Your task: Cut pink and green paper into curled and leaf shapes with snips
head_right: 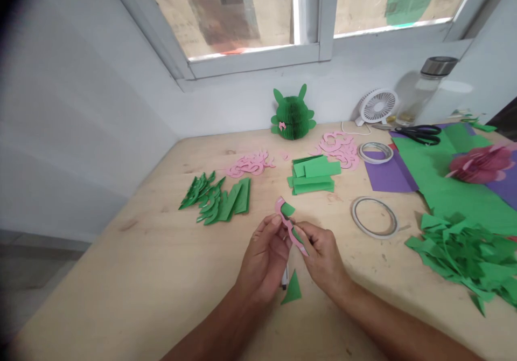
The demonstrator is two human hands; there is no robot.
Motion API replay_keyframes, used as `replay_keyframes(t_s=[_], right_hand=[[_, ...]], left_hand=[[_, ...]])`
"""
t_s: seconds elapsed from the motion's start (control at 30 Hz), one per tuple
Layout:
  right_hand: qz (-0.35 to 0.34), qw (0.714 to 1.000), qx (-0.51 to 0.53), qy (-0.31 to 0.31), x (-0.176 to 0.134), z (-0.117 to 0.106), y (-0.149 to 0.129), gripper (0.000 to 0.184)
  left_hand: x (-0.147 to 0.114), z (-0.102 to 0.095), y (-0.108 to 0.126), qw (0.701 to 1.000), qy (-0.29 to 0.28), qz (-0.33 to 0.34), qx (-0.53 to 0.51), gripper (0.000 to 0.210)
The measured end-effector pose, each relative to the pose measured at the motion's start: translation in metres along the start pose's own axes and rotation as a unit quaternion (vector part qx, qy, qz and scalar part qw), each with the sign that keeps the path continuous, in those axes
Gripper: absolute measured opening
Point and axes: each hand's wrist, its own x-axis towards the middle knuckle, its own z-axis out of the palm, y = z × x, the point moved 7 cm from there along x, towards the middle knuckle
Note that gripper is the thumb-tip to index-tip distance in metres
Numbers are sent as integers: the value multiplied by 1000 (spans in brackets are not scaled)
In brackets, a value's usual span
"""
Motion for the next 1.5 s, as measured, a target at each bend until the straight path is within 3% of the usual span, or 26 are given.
replay_keyframes(t_s=[0.57,0.93,1.13,1.33,1.5], right_hand=[[25,1000,-2,7,-2,1,7,24],[69,995,46,58,4,-21,5,35],[111,986,127,14,6,-19,17,37],[122,959,256,18,8,-21,10,28],[166,952,258,17,6,-17,13,25]], left_hand=[[0,0,-1,1000,5,0,17,15],[-1,7,11,998,-17,18,60,10],[2,10,13,994,-47,-11,94,12],[4,8,13,987,-73,-36,137,11],[4,7,8,981,-75,-43,174,12]])
